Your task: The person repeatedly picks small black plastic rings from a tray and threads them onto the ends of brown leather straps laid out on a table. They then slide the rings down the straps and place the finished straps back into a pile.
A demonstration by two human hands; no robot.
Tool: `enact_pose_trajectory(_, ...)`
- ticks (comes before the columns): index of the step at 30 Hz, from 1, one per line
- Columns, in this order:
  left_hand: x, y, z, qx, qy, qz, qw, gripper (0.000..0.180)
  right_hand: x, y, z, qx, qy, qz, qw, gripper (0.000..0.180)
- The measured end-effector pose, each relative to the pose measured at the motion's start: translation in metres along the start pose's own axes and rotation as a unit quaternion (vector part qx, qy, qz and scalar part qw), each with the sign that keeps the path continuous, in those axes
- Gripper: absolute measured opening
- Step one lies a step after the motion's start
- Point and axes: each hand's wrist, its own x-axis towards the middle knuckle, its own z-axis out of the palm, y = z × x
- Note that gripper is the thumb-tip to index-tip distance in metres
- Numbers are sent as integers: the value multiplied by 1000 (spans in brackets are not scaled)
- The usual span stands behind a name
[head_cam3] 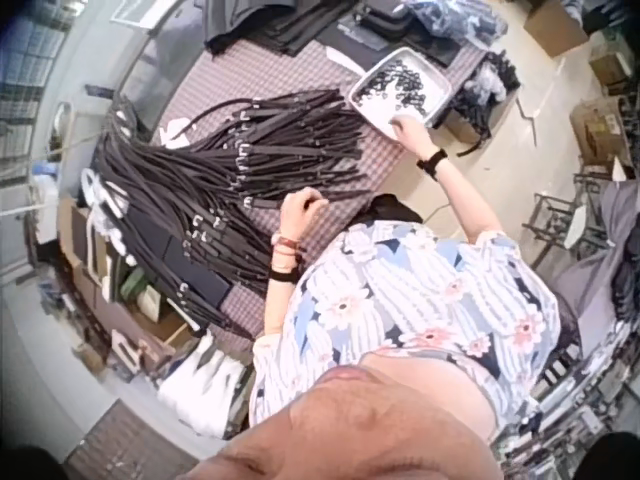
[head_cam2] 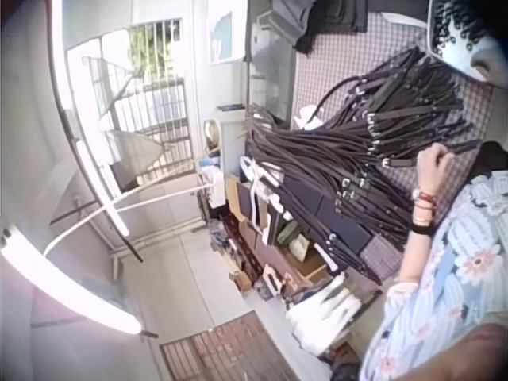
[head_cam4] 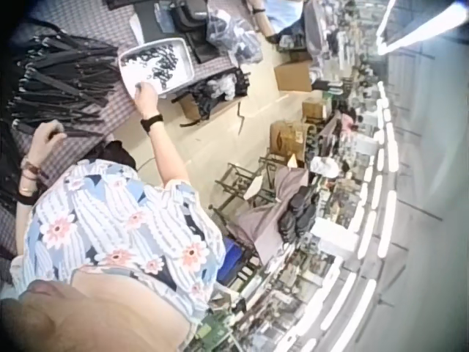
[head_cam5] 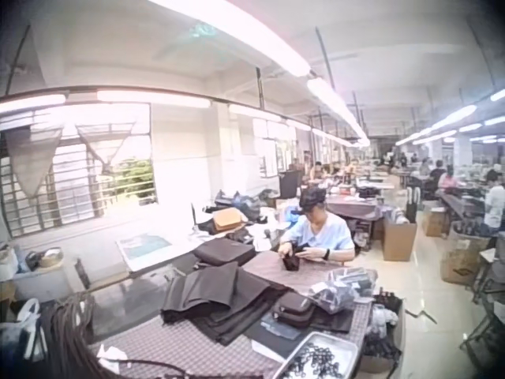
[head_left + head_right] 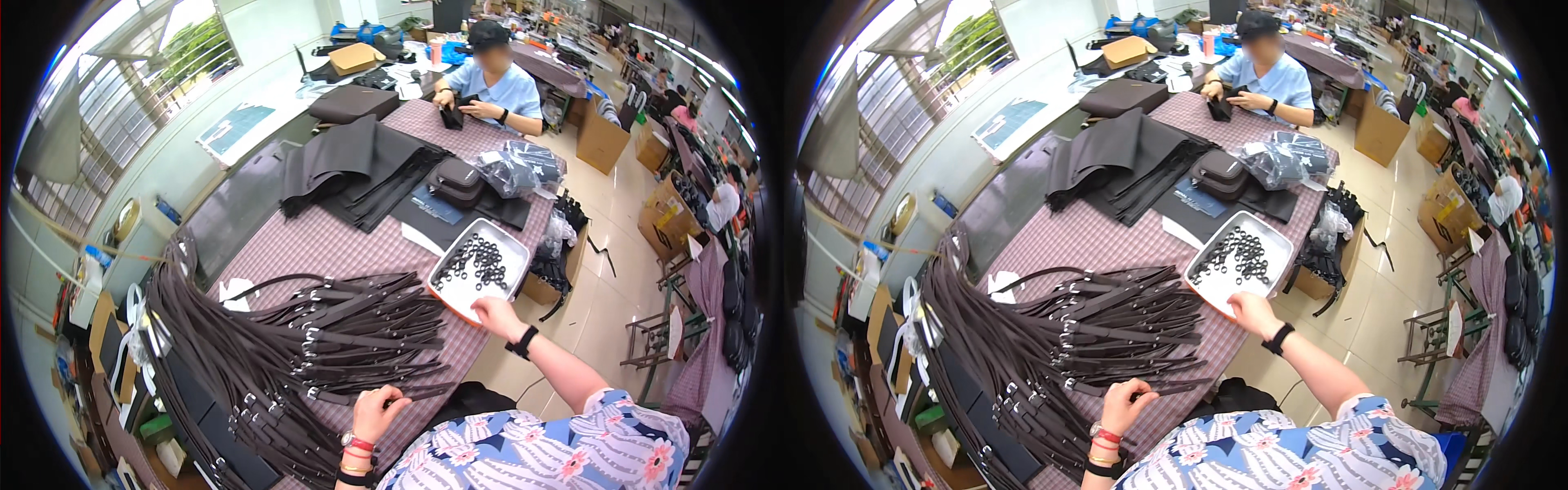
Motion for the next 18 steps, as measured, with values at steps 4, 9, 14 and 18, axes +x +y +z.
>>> enact_pose_trajectory(4, 30, 18, 0, 38, -6, 36, 999, 15, 38, 40, -10, -106, 72, 16, 992, 21)
enact_pose_trajectory(9, 51, 26, 13, 48, -18, -23, 998, 10, 46, 85, 28, -182, 14, 7, 983, 8)
enact_pose_trajectory(14, 51, 44, -2, -7, -26, -89, 996, 23, 49, 38, 0, -19, 24, 2, 1000, 17)
enact_pose_trajectory(18, 50, 37, 3, -110, 46, -118, 986, 9, 38, -20, -26, 311, -28, 9, 950, 27)
